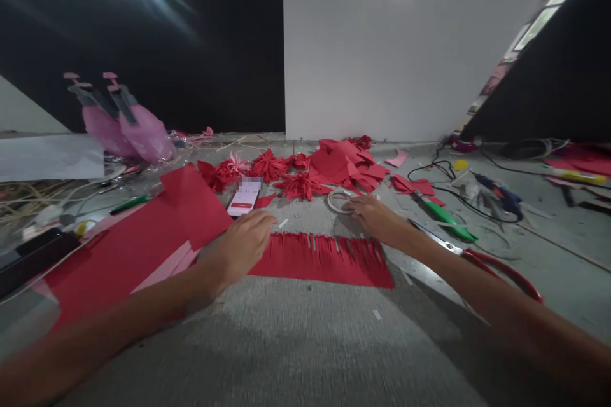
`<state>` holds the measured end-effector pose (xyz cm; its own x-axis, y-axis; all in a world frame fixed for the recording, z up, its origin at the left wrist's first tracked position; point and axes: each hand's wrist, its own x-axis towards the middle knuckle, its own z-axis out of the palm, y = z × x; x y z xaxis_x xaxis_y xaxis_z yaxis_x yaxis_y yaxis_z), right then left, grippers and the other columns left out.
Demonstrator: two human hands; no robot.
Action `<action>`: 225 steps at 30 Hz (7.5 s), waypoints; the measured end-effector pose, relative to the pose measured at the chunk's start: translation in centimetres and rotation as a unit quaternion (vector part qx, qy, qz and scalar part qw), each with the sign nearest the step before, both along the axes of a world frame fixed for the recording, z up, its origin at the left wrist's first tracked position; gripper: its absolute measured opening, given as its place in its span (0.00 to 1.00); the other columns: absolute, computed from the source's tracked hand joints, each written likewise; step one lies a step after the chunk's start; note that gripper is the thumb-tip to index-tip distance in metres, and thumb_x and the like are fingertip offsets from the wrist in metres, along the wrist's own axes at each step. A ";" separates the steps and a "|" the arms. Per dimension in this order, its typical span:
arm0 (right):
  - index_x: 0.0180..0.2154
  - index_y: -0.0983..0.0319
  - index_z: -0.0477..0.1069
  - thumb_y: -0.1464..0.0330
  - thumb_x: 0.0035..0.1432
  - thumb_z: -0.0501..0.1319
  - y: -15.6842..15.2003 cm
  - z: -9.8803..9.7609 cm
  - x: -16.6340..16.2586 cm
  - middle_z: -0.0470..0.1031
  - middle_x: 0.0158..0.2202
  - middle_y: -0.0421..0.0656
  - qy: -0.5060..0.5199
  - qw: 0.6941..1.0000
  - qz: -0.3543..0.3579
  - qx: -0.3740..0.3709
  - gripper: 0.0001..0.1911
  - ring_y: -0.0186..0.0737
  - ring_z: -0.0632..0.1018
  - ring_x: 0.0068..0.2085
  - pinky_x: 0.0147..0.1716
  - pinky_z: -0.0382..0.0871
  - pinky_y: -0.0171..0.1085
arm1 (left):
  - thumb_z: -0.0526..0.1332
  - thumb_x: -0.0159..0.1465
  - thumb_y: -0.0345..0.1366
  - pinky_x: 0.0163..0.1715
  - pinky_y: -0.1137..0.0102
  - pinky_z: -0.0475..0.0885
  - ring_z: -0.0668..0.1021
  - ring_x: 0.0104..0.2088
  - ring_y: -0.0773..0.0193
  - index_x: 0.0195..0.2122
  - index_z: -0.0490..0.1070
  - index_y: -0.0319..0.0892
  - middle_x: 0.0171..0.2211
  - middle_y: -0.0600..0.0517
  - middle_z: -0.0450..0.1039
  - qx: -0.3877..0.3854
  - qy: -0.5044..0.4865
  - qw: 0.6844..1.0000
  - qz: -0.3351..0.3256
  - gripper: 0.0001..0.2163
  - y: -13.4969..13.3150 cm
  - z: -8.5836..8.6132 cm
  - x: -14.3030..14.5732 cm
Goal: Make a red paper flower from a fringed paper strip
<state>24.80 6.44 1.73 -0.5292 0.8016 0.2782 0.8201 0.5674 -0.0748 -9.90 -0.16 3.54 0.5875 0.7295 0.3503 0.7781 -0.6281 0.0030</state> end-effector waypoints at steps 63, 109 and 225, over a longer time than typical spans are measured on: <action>0.47 0.68 0.74 0.80 0.61 0.51 -16.3 0.1 -0.9 0.79 0.40 0.53 -0.115 0.937 0.123 0.306 0.17 0.44 0.79 0.40 0.37 0.74 0.40 | 0.58 0.68 0.30 0.56 0.47 0.65 0.68 0.60 0.40 0.54 0.69 0.34 0.60 0.39 0.66 0.179 0.097 0.961 -0.188 0.15 -6.4 -1.6 5.5; 0.58 0.61 0.69 0.74 0.61 0.62 -21.7 0.6 3.8 0.81 0.40 0.47 -0.108 0.940 0.103 0.307 0.24 0.44 0.80 0.38 0.43 0.73 0.44 | 0.54 0.72 0.38 0.53 0.65 0.69 0.76 0.49 0.62 0.54 0.70 0.40 0.48 0.50 0.77 -0.092 -0.126 0.970 -0.186 0.13 -4.5 0.0 6.6; 0.17 0.62 0.65 0.57 0.64 0.58 -12.1 7.7 -4.0 0.61 0.18 0.38 0.631 0.656 0.027 -0.413 0.26 0.32 0.61 0.22 0.22 0.51 0.35 | 0.52 0.72 0.45 0.39 0.67 0.74 0.81 0.43 0.59 0.43 0.79 0.44 0.44 0.44 0.79 -0.682 -0.359 0.567 -0.290 0.17 -0.9 4.8 9.0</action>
<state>20.77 -5.68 9.38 -0.3293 0.9442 0.0037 -0.2109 -0.0697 -0.9750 -0.91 -1.09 8.35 0.9303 0.3668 -0.0074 -0.0673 0.1904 0.9794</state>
